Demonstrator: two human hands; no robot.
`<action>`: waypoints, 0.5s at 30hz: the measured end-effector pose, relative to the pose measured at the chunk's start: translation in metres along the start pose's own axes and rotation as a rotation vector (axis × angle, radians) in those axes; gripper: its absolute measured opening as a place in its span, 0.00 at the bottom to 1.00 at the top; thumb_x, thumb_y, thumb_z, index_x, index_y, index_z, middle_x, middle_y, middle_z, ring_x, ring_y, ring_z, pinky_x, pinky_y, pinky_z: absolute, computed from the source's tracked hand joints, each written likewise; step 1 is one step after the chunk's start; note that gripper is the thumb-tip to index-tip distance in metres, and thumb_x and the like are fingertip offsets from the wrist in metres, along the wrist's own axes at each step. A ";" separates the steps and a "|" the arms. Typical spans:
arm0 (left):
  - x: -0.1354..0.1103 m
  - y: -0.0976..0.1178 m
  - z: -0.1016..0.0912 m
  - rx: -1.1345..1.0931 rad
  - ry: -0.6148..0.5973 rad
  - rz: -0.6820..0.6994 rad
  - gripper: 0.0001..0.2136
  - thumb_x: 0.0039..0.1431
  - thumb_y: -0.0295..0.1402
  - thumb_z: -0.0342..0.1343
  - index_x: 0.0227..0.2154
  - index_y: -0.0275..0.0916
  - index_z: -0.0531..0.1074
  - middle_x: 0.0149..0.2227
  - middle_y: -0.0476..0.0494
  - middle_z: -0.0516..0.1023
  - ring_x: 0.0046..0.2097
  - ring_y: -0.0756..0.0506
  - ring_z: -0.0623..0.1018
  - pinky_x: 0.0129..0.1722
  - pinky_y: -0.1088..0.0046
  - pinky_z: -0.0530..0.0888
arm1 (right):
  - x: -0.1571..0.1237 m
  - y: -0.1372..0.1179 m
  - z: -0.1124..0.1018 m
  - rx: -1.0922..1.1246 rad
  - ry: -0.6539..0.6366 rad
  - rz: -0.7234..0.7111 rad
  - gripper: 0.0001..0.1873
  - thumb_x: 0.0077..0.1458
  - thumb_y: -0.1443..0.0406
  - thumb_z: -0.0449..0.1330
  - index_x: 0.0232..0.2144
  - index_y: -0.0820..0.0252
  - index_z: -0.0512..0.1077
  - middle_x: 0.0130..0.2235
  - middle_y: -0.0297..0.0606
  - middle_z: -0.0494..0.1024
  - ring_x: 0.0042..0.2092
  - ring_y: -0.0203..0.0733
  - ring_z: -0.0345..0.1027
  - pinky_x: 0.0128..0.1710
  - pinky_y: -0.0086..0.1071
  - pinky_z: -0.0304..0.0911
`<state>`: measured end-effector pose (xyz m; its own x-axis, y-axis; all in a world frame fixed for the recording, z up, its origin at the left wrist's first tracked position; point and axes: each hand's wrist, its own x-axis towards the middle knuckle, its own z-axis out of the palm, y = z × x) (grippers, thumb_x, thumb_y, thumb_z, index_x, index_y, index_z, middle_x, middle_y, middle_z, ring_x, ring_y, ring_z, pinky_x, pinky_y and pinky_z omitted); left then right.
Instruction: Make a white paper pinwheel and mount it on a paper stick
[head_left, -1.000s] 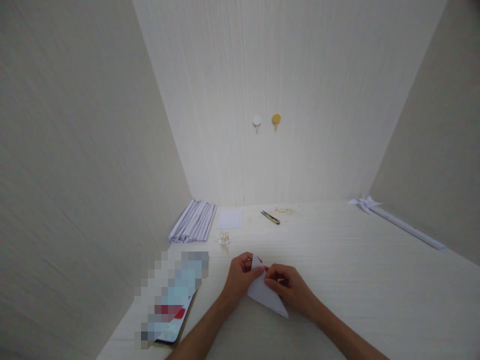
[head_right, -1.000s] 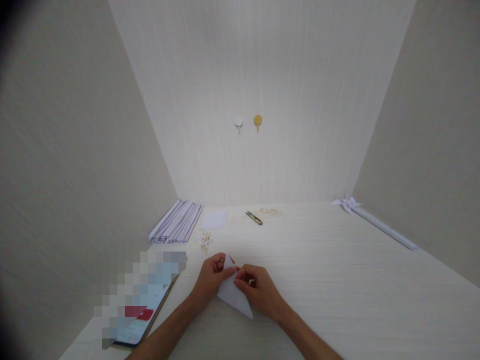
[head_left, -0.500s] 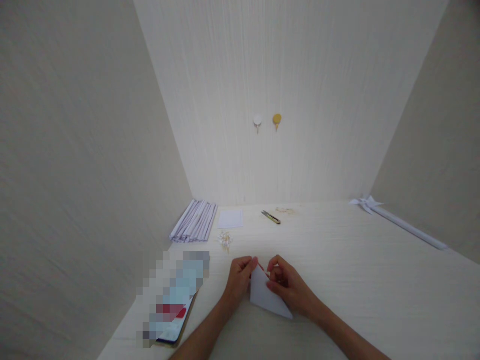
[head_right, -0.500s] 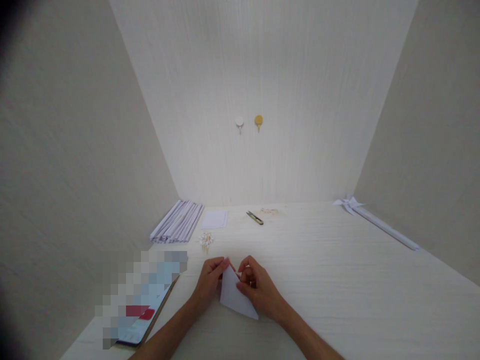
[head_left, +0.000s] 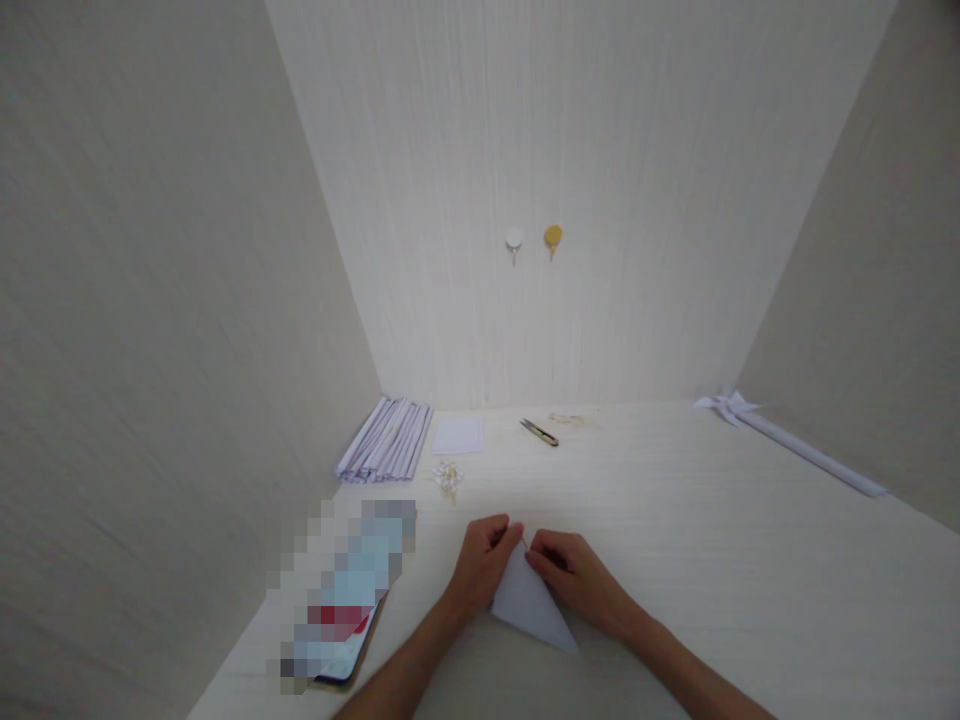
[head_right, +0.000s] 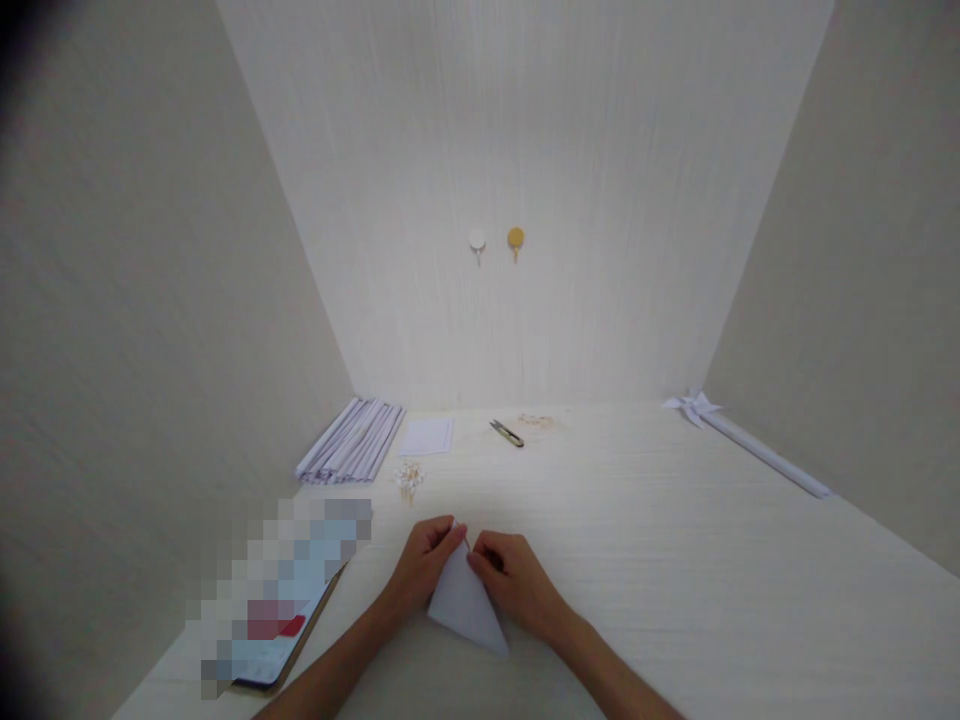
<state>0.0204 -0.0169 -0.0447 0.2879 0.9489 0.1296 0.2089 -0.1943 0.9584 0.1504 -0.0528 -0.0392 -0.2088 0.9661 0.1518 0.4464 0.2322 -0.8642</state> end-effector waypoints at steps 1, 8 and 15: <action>0.000 0.000 0.000 0.004 0.005 0.001 0.16 0.46 0.38 0.47 0.10 0.38 0.52 0.14 0.55 0.49 0.19 0.54 0.53 0.17 0.78 0.50 | 0.000 0.000 0.000 0.001 -0.007 0.002 0.10 0.47 0.67 0.48 0.15 0.61 0.57 0.17 0.27 0.55 0.21 0.30 0.47 0.19 0.25 0.44; -0.001 0.004 -0.003 0.004 0.091 0.018 0.15 0.48 0.39 0.45 0.12 0.37 0.57 0.14 0.54 0.54 0.19 0.53 0.57 0.17 0.78 0.53 | 0.000 0.000 -0.002 0.085 -0.048 0.027 0.08 0.46 0.68 0.48 0.17 0.61 0.57 0.18 0.27 0.54 0.21 0.30 0.46 0.19 0.25 0.43; 0.003 0.003 -0.010 -0.049 0.431 -0.022 0.15 0.47 0.40 0.46 0.12 0.37 0.56 0.13 0.55 0.53 0.17 0.54 0.56 0.17 0.78 0.53 | 0.001 0.002 -0.005 0.195 -0.040 0.012 0.09 0.45 0.65 0.49 0.16 0.61 0.57 0.17 0.27 0.54 0.20 0.30 0.46 0.18 0.25 0.42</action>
<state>0.0128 -0.0125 -0.0395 -0.1352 0.9718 0.1934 0.1629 -0.1707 0.9718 0.1554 -0.0511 -0.0387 -0.2404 0.9625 0.1256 0.2729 0.1912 -0.9428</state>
